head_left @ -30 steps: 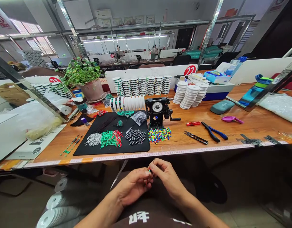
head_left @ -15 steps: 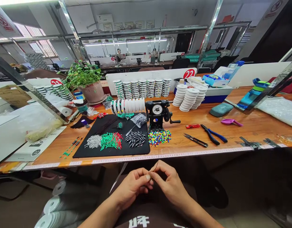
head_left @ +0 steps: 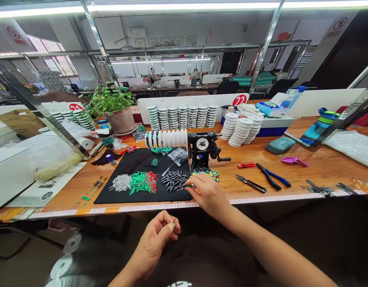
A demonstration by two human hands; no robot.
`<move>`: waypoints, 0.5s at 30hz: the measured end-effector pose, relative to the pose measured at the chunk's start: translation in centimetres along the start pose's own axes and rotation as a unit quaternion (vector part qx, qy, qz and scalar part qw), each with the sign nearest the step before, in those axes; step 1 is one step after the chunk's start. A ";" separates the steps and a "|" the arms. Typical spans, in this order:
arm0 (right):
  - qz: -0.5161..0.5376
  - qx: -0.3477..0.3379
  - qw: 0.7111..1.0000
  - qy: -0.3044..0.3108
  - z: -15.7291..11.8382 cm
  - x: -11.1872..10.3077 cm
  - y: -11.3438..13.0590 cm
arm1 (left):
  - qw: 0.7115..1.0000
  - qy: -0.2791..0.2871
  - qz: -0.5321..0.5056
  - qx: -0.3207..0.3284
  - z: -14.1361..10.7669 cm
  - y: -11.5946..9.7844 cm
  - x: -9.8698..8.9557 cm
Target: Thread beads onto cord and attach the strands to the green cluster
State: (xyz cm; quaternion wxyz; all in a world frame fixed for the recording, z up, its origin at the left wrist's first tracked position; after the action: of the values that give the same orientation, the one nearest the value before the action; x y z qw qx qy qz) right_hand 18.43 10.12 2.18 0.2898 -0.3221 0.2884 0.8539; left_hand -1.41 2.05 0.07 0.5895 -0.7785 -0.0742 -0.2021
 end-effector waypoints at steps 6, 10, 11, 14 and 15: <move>-0.267 -0.164 0.948 0.066 3.9 2.4 -1.4 | 0.999 -0.026 0.013 0.040 -0.4 -0.4 -1.4; -0.269 -0.199 0.940 0.069 3.7 2.5 -1.9 | 0.997 -0.063 0.011 0.036 -0.1 0.0 -2.0; -0.270 -0.202 0.939 0.067 3.5 2.3 -2.0 | 0.997 -0.071 0.010 0.037 0.1 0.2 -2.1; -0.274 -0.198 0.939 0.056 2.8 1.5 -2.2 | 0.996 -0.075 0.004 0.043 0.4 0.3 -2.2; -0.273 -0.195 0.941 0.049 2.6 1.3 -2.2 | 0.996 -0.072 0.004 0.044 0.5 0.3 -2.1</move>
State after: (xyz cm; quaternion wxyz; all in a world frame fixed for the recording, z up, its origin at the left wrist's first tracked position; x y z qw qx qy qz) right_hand 18.15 13.76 2.17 0.4292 -0.4802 0.0310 0.7644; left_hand -3.11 2.70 -1.14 0.6171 -0.7647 -0.1225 -0.1396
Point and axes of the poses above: each hand's wrist, its own z-axis towards the middle knuckle, its own x-axis out of the palm, y = z × x, the point moved 1 cm from there along z, towards the middle knuckle, and after that the axes turned 8 degrees about -z, right-handed, at the moved point
